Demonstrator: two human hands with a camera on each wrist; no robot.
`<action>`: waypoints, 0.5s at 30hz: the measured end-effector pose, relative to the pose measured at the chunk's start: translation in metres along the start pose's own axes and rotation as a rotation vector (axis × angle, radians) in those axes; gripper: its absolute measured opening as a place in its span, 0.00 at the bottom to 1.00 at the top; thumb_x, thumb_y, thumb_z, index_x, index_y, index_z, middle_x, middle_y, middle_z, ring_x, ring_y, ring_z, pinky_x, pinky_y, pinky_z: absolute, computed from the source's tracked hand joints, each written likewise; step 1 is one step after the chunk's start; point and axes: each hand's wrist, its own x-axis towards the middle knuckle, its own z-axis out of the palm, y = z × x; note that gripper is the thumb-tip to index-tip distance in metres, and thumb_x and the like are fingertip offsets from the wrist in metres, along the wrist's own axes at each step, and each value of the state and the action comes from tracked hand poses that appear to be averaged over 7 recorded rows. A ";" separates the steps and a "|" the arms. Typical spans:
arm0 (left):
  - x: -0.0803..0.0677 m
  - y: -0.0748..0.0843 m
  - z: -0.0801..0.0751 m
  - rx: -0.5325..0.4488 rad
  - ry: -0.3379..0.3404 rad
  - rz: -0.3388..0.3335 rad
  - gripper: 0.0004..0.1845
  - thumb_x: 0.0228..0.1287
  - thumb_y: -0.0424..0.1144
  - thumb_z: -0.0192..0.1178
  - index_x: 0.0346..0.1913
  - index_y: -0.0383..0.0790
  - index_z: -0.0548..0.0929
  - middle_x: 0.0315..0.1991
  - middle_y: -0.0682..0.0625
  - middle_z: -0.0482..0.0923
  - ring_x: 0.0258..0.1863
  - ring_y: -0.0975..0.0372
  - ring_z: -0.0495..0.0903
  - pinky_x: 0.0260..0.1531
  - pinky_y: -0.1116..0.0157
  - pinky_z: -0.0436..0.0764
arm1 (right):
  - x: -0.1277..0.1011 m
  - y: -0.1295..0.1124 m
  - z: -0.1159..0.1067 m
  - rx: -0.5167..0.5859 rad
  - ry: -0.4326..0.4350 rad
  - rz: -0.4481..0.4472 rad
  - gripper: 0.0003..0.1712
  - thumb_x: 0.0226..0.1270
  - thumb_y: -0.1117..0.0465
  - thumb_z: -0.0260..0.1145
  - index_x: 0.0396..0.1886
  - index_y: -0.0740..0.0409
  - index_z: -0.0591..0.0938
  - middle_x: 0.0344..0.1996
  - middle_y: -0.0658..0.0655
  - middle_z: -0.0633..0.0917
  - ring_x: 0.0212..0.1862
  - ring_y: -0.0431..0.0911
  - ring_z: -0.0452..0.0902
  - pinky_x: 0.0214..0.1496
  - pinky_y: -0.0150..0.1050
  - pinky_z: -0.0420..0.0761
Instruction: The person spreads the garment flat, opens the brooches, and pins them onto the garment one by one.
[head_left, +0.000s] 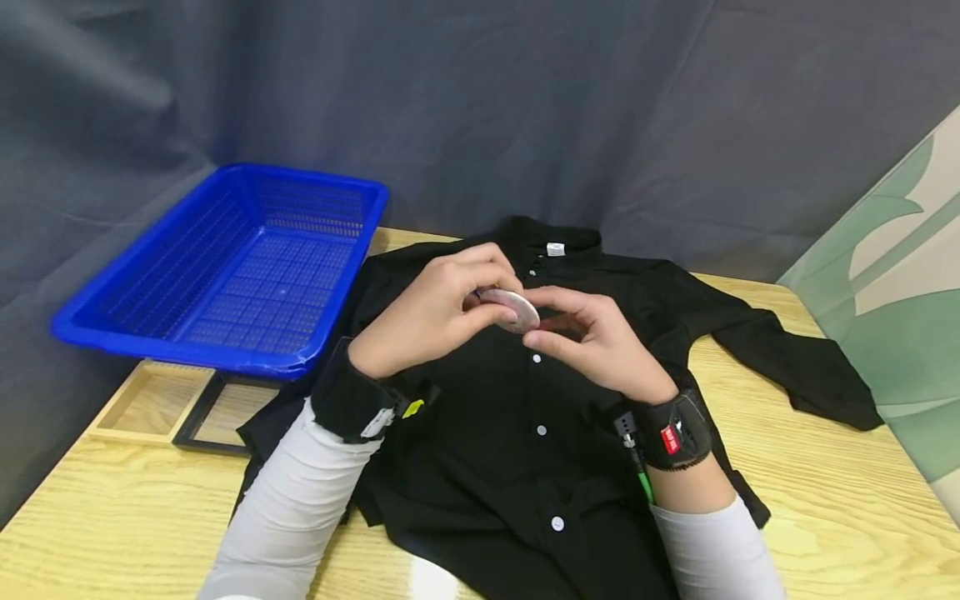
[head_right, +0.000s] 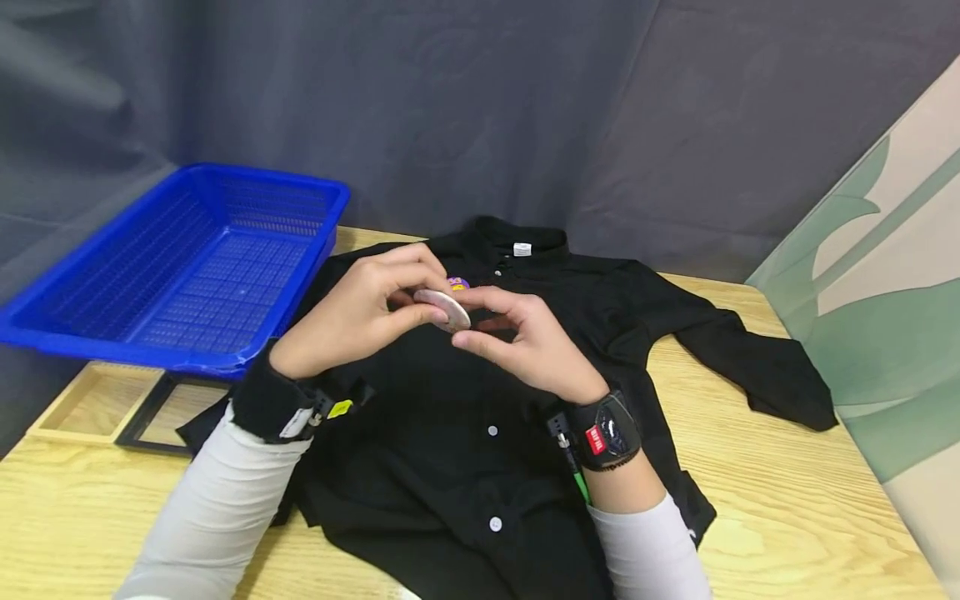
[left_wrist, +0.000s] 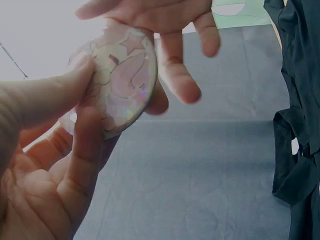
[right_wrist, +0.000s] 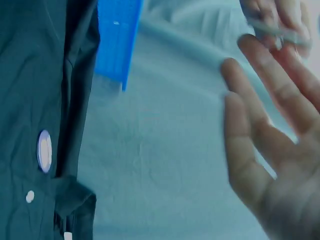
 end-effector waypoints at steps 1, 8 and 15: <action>0.000 0.001 0.000 -0.001 0.015 0.004 0.04 0.62 0.33 0.68 0.40 0.38 0.86 0.39 0.50 0.80 0.36 0.65 0.78 0.38 0.68 0.78 | 0.001 -0.003 0.004 -0.024 0.031 -0.012 0.18 0.66 0.67 0.68 0.55 0.64 0.82 0.49 0.44 0.85 0.45 0.38 0.82 0.46 0.32 0.84; -0.001 0.003 0.002 -0.047 0.123 0.016 0.03 0.62 0.32 0.68 0.38 0.38 0.86 0.40 0.51 0.78 0.33 0.65 0.76 0.33 0.69 0.77 | 0.003 -0.008 0.027 0.002 0.294 -0.143 0.08 0.63 0.69 0.70 0.41 0.70 0.86 0.39 0.44 0.86 0.40 0.38 0.81 0.35 0.29 0.82; 0.002 0.010 0.007 -0.095 0.267 0.038 0.04 0.59 0.31 0.70 0.37 0.37 0.87 0.42 0.48 0.76 0.35 0.64 0.78 0.36 0.69 0.84 | 0.009 -0.011 0.047 -0.087 0.624 -0.290 0.09 0.63 0.64 0.72 0.35 0.68 0.88 0.41 0.48 0.87 0.50 0.47 0.71 0.57 0.35 0.68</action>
